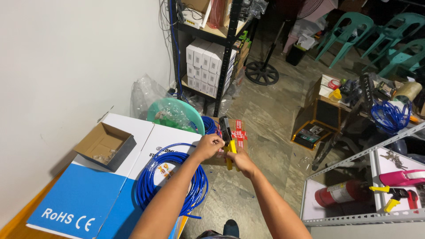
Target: The person works at a bench with a coiled blue cable, attaching small connectors to the cable ends by hand. They pick up a yellow-handled pliers-like tool to crimp or secure a connector, then continue fitting connectors to the cable ends and set the tool down on the bench.
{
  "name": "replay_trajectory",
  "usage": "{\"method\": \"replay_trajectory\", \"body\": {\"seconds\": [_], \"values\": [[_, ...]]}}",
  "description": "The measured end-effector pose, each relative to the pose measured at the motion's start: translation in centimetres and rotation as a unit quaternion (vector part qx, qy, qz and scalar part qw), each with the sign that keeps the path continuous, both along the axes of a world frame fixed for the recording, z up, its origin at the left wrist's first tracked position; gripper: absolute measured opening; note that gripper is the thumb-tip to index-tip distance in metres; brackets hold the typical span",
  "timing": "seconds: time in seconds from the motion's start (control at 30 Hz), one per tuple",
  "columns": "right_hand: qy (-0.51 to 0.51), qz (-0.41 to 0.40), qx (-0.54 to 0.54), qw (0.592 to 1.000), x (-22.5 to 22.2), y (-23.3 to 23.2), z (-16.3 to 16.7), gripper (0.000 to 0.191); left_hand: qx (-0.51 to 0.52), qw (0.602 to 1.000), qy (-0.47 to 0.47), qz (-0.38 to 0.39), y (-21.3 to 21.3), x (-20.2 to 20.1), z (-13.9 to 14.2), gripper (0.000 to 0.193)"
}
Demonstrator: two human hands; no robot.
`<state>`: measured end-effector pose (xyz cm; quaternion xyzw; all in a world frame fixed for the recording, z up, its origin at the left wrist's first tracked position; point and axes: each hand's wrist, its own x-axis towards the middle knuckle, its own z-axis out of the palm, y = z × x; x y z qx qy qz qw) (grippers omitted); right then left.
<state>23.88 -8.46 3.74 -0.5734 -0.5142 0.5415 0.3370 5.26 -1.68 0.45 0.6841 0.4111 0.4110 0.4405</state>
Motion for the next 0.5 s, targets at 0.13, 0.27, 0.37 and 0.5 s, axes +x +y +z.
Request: {"method": "replay_trajectory", "body": {"seconds": [0.13, 0.27, 0.37, 0.5], "values": [[-0.016, -0.003, -0.001, 1.0, -0.06, -0.13, 0.03, 0.019, -0.018, 1.0, -0.01, -0.01, 0.09, 0.03, -0.25, 0.018], [-0.027, 0.001, -0.011, 1.0, -0.12, -0.09, -0.2, 0.022, -0.027, 0.999, -0.017, -0.02, 0.05, -0.09, -0.18, 0.017], [0.015, -0.012, -0.01, 1.0, -0.3, -0.1, -0.15, 0.02, -0.034, 0.999, -0.005, -0.018, -0.01, -0.2, 0.04, 0.017], [0.019, -0.011, -0.004, 1.0, -0.47, -0.28, 0.13, 0.02, -0.046, 0.998, -0.018, -0.029, -0.08, -0.28, 0.11, 0.017]]}}
